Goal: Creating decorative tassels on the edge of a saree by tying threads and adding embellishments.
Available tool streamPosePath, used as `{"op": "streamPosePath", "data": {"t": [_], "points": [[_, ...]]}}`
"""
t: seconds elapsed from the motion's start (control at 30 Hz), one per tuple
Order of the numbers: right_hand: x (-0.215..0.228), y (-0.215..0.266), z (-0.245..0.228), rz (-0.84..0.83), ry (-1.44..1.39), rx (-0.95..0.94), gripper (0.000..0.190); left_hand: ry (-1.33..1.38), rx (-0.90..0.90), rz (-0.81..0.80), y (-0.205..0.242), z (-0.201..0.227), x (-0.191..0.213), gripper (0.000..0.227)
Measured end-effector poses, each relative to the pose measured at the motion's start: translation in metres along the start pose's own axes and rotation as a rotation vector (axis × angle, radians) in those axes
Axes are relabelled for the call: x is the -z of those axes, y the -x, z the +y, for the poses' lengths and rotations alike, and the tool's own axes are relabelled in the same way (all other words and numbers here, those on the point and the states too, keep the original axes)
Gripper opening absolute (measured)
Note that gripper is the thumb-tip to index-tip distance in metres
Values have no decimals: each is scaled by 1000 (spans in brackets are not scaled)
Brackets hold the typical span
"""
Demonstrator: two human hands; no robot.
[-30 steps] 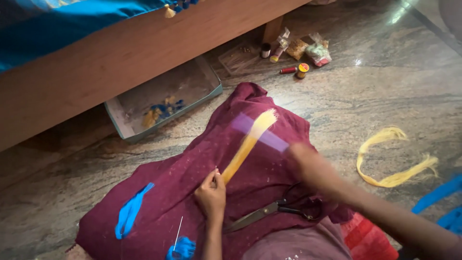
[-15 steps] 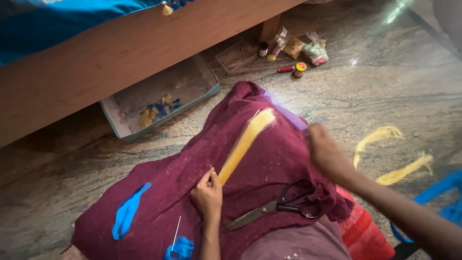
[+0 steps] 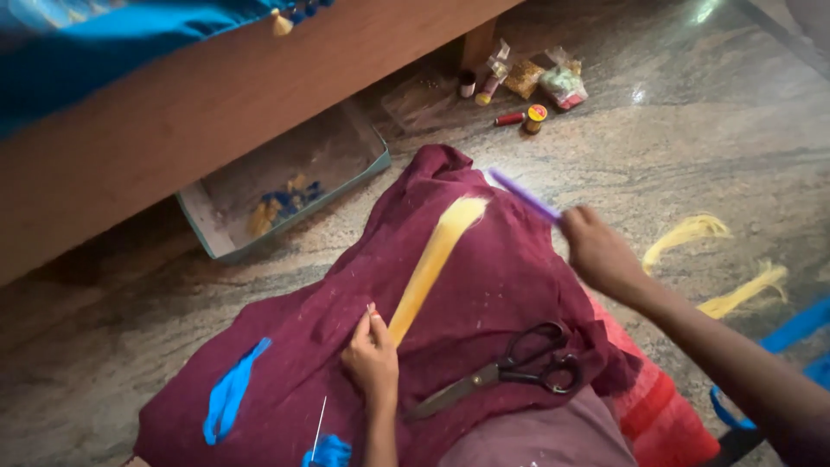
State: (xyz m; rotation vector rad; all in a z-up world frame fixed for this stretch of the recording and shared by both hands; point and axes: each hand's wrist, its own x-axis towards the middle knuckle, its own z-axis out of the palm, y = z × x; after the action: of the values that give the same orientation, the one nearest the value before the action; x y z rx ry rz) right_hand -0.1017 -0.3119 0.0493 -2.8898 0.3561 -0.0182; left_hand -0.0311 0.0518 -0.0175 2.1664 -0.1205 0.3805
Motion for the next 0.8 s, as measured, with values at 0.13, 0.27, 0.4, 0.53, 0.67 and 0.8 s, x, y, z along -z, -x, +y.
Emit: {"op": "streamPosePath", "data": {"t": [0.13, 0.27, 0.4, 0.53, 0.67, 0.8], "points": [[17, -9, 26, -26, -311, -396, 21, -14, 364, -213, -14, 18, 5, 32], [24, 2, 41, -35, -799, -623, 21, 849, 565, -492, -48, 59, -20, 35], [44, 10, 48, -3, -848, -661, 24, 1118, 455, -635, -110, 153, -58, 38], [37, 11, 79, 59, -1263, -677, 28, 1113, 254, -700, -173, 225, -90, 34], [63, 16, 68, 85, -1559, -668, 37, 1076, -6, -630, -221, 281, -94, 30], [69, 17, 53, 97, -1527, -693, 53, 1192, -74, -679, -240, 286, -97, 30]]}}
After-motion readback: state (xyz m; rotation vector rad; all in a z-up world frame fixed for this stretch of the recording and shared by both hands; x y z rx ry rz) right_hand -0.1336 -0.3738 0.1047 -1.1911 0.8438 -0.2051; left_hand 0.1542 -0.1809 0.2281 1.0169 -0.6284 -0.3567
